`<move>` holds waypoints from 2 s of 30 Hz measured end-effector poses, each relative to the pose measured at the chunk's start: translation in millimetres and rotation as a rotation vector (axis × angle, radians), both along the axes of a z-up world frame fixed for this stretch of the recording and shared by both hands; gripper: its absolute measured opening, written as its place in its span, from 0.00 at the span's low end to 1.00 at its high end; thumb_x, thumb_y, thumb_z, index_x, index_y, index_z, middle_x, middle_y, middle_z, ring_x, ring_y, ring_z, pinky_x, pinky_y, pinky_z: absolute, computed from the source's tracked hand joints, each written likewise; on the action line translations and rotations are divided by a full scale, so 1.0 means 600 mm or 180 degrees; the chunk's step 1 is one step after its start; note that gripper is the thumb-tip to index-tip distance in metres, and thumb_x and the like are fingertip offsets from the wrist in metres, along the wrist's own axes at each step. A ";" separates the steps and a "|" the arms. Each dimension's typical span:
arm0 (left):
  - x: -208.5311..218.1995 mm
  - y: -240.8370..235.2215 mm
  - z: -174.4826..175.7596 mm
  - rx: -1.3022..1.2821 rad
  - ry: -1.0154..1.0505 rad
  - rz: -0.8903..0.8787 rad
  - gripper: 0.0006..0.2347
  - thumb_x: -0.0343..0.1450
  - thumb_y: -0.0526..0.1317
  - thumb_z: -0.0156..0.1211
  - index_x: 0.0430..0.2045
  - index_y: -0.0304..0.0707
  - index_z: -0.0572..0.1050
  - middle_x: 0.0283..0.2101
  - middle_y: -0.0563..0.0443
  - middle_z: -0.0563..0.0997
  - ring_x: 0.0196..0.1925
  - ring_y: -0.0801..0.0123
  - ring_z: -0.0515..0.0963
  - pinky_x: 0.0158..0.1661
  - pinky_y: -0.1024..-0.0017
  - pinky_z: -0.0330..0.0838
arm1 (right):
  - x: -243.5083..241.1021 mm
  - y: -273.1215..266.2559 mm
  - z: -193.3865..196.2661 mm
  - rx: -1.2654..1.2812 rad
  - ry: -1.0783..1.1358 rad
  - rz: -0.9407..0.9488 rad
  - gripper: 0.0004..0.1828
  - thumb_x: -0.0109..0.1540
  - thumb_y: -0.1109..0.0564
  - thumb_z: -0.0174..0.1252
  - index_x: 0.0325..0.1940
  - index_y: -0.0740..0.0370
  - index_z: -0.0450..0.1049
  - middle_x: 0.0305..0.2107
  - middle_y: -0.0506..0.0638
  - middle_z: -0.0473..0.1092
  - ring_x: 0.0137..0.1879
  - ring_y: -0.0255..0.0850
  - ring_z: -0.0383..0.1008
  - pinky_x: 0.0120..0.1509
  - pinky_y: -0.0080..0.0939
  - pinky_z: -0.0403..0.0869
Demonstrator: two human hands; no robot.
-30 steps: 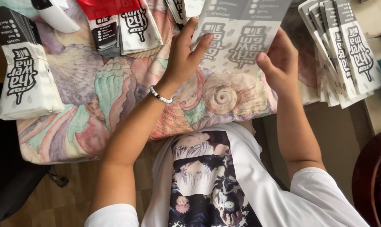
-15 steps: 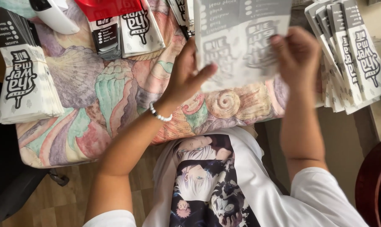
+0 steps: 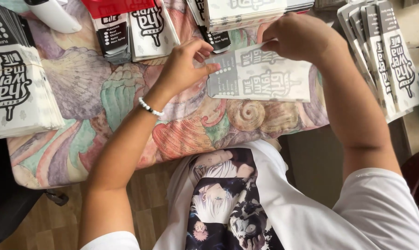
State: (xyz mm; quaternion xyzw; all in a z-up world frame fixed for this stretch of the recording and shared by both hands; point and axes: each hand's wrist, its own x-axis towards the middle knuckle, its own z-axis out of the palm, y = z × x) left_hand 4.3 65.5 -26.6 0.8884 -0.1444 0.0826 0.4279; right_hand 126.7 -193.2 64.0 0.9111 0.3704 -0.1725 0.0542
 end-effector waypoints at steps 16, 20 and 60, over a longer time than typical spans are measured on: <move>0.006 -0.007 -0.049 0.0199 -0.0554 0.0177 0.01 0.71 0.28 0.65 0.31 0.29 0.78 0.35 0.43 0.83 0.38 0.63 0.84 0.47 0.75 0.83 | -0.151 -0.034 -0.074 0.2124 -0.1432 0.0870 0.02 0.71 0.66 0.67 0.46 0.69 0.82 0.38 0.54 0.77 0.42 0.41 0.77 0.38 0.32 0.81; -0.004 -0.010 -0.043 0.0233 -0.0951 0.0266 0.02 0.69 0.26 0.67 0.32 0.29 0.80 0.35 0.43 0.83 0.37 0.61 0.83 0.42 0.72 0.81 | -0.240 -0.031 -0.129 0.2538 -0.0563 0.0848 0.04 0.66 0.66 0.66 0.45 0.70 0.82 0.36 0.56 0.77 0.40 0.44 0.76 0.44 0.37 0.81; -0.085 -0.052 -0.045 0.1649 -0.1196 -0.0070 0.07 0.66 0.32 0.61 0.17 0.44 0.81 0.27 0.54 0.77 0.29 0.61 0.80 0.28 0.68 0.74 | -0.228 -0.017 -0.207 0.2544 -0.1617 0.0834 0.06 0.67 0.66 0.60 0.36 0.65 0.82 0.34 0.54 0.74 0.40 0.49 0.76 0.43 0.43 0.77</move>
